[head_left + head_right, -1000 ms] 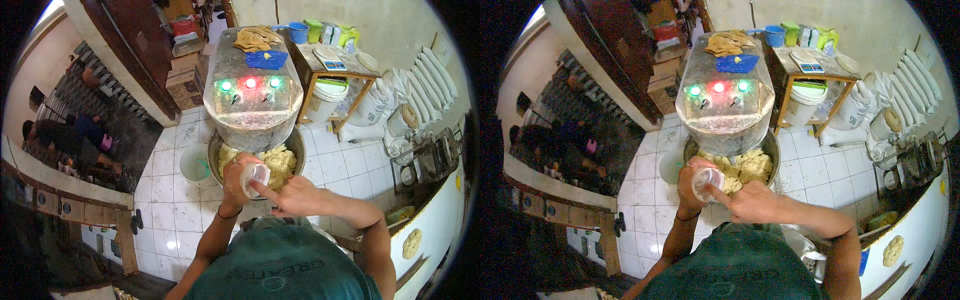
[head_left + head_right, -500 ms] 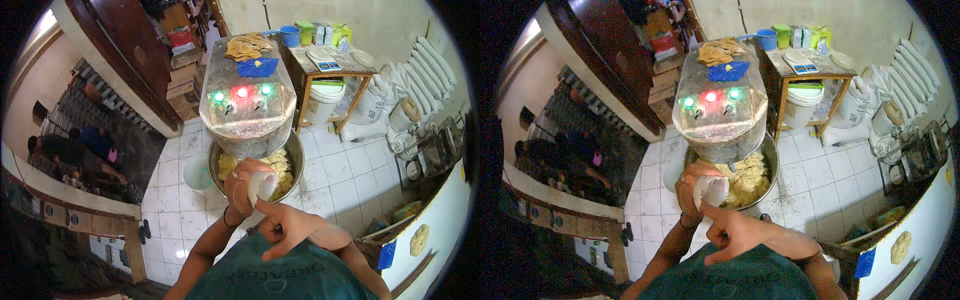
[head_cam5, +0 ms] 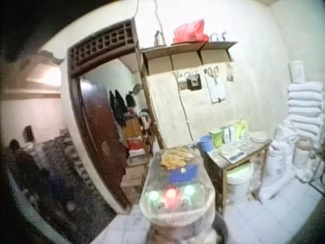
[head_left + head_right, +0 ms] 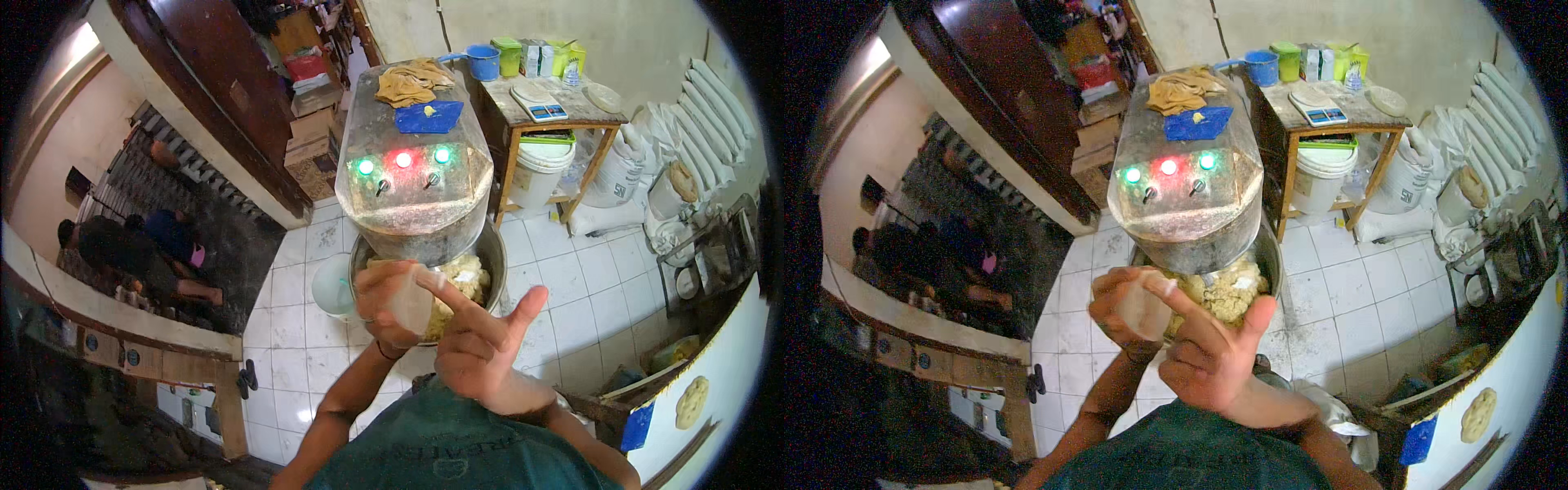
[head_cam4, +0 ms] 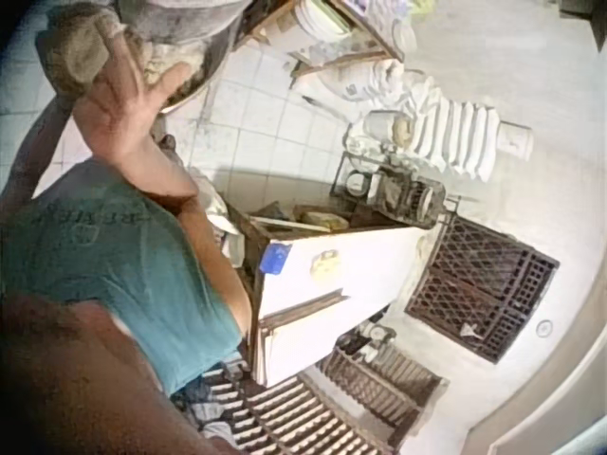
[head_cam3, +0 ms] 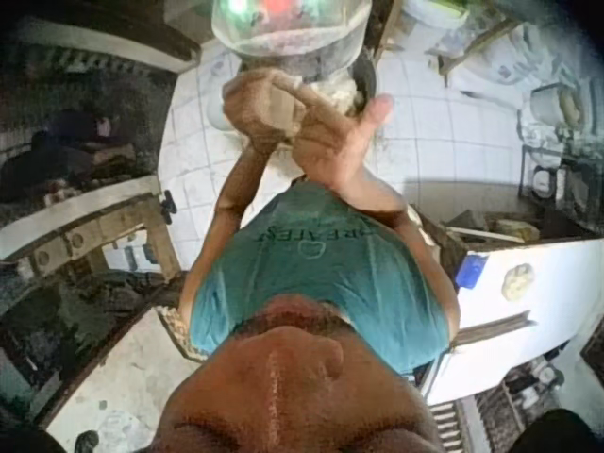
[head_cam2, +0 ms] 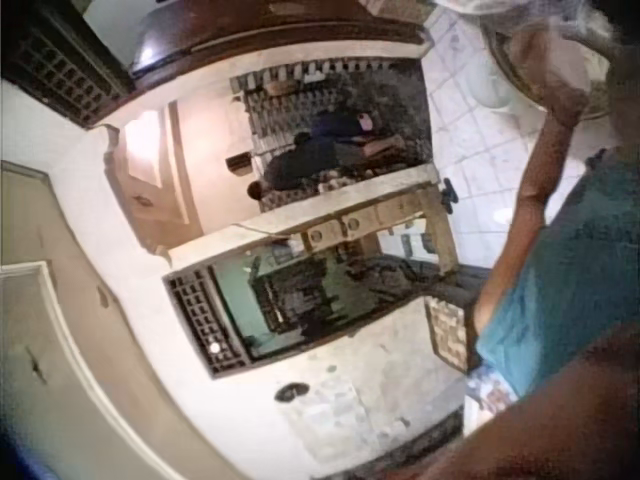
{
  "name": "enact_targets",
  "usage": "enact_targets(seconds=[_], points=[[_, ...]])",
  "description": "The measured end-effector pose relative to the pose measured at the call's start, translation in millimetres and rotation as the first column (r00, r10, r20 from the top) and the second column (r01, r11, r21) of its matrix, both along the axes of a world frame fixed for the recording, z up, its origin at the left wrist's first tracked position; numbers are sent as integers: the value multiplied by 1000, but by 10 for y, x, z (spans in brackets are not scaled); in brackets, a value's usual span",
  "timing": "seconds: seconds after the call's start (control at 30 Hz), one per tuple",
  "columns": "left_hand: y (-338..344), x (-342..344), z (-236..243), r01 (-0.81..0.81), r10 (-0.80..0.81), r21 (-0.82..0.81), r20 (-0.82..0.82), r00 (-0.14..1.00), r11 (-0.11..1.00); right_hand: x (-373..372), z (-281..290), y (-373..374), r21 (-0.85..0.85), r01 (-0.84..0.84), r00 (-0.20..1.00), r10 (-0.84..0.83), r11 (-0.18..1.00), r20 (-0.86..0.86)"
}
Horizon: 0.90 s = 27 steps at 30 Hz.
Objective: The person scoops yellow paste from a tray into a large mixing bowl containing dough, using a plastic spatula, and then wipes the mixing bowl lid with a cloth.
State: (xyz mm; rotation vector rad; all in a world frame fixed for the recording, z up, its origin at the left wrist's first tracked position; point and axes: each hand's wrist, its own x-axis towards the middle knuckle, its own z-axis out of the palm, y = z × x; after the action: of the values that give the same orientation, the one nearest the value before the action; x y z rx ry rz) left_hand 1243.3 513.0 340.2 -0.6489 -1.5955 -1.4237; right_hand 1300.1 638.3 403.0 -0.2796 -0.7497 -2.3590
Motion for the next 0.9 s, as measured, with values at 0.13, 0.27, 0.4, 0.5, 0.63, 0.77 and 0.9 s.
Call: enact_targets(seconds=[0.13, 0.27, 0.4, 0.5, 0.63, 0.77, 0.9], points=[[189, 33, 280, -111, 78, 194, 171, 982, 975, -47, -167, 368, 557, 477, 790, -55, 680, -610], [175, 79, 350, 115, -181, 275, 230, 956, 955, -243, -58, 489, 489, 866, 413, 399, 106, -819], [210, 113, 438, 199, -275, 247, 327, 904, 948, -398, 228, 512, 247, 963, 241, 750, -107, -616], [243, 116, 432, 222, -353, 358, 360, 863, 907, -425, 307, 480, 160, 974, 224, 768, -160, -599], [240, 88, 424, 196, -293, 262, 410, 864, 945, -488, 292, 498, 170, 973, 225, 794, -154, -565], [287, 36, 467, 266, -487, 494, 398, 777, 828, -533, 247, 508, 132, 981, 192, 730, -140, -656], [305, 20, 511, 261, -607, 634, 420, 675, 728, -625, 226, 528, 146, 983, 181, 761, -115, -623]])
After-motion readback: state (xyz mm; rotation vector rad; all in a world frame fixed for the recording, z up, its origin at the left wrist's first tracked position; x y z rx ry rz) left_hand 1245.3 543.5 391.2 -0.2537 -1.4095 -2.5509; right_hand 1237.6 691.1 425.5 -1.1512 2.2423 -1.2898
